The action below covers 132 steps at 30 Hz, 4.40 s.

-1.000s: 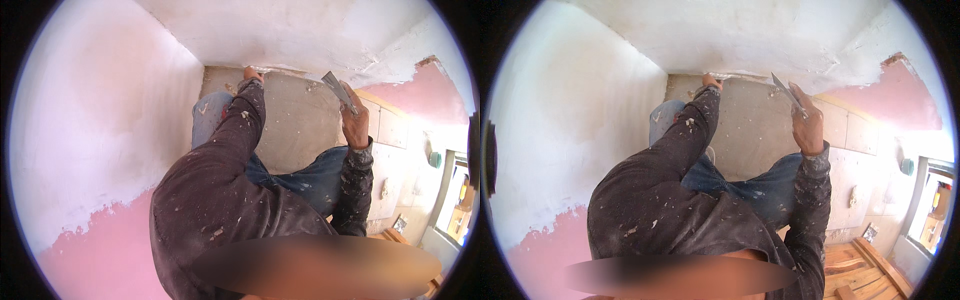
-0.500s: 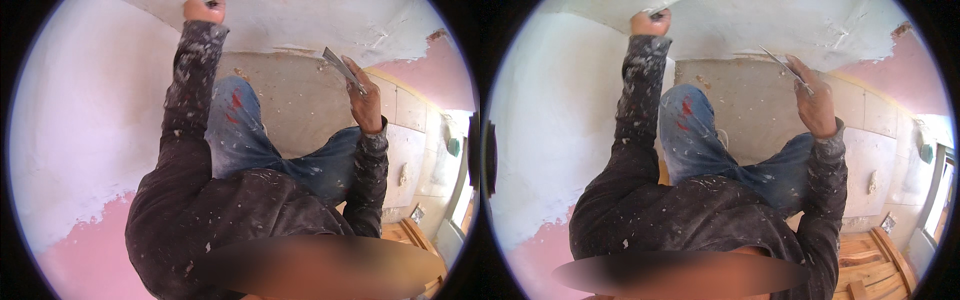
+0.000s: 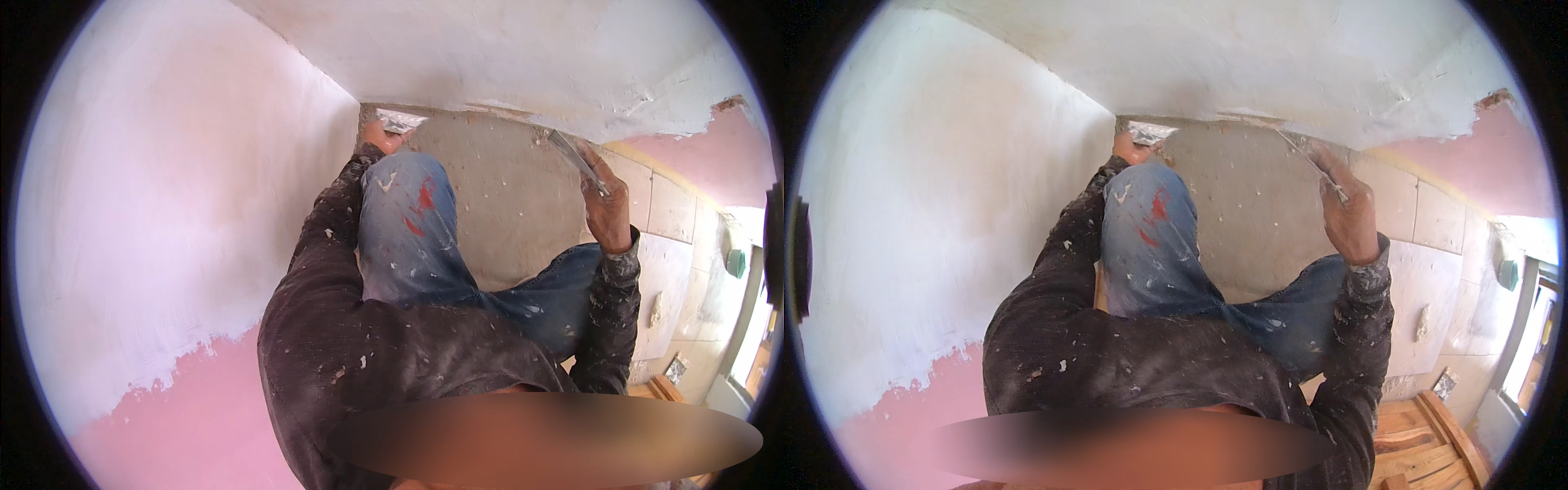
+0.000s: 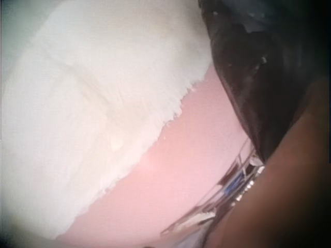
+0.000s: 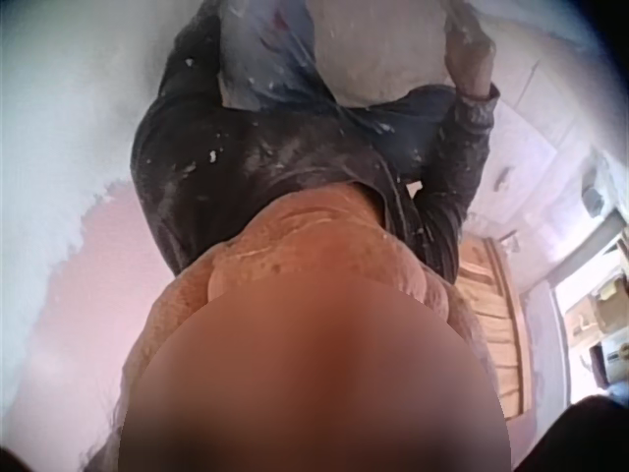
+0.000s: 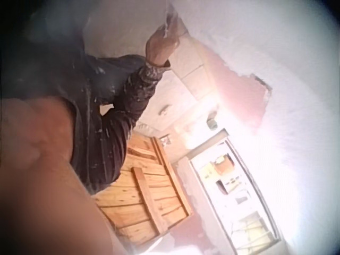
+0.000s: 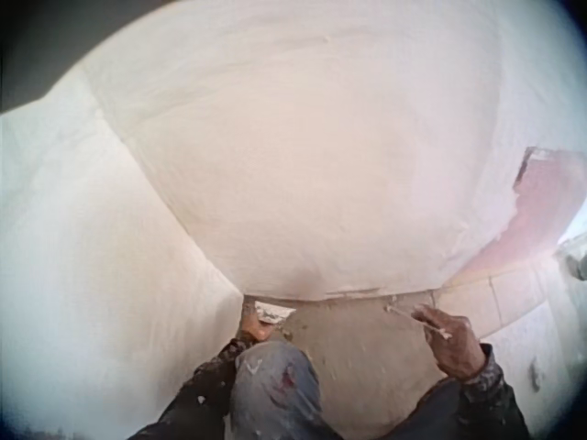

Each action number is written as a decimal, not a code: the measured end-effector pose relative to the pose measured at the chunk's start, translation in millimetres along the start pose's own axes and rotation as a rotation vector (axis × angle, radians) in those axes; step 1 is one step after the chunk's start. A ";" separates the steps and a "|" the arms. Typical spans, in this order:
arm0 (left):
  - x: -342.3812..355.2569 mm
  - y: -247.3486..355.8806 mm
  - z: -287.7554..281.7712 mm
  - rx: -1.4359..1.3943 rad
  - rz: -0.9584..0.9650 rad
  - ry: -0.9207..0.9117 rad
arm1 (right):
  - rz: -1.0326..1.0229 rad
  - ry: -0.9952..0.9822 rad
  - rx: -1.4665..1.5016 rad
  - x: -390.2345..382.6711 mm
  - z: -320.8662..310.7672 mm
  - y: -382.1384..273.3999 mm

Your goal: The person kneels and uses a trowel and hawk to apply and smooth plaster on a wall. They repeatedly scoop plaster from the hawk and spread it along the wall surface, then pause to interact with another person who enters the room.

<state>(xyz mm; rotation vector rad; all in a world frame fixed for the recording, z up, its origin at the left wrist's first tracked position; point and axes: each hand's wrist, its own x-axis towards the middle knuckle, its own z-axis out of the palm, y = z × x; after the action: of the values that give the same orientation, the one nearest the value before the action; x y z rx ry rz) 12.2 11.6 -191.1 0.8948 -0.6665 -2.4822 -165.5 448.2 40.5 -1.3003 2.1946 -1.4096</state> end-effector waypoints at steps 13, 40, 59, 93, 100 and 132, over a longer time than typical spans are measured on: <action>49.7 -1.2 72.0 -0.133 0.101 0.120 | 0.065 0.003 0.005 -0.8 2.9 7.2; 38.8 -45.3 -16.7 -0.286 0.091 0.053 | 0.088 -0.044 -0.021 3.8 9.4 10.7; -67.9 154.6 189.7 0.630 0.365 -0.421 | 0.074 -0.093 -0.027 1.6 14.0 5.0; -17.2 35.7 204.5 -0.156 -0.056 -0.129 | 0.026 -0.027 -0.059 -5.2 7.8 7.2; -107.7 130.0 306.8 0.019 0.144 -0.600 | -0.012 -0.005 0.009 -10.0 1.2 -0.4; -76.8 -188.5 215.9 -0.355 0.077 -0.070 | 0.018 0.464 0.385 -14.0 -12.9 4.0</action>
<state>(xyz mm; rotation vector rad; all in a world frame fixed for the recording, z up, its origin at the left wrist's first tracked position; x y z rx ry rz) -120.1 265.7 -114.0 0.6387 -0.2609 -2.4642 -167.3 467.5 40.2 -0.8813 2.0194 -2.1671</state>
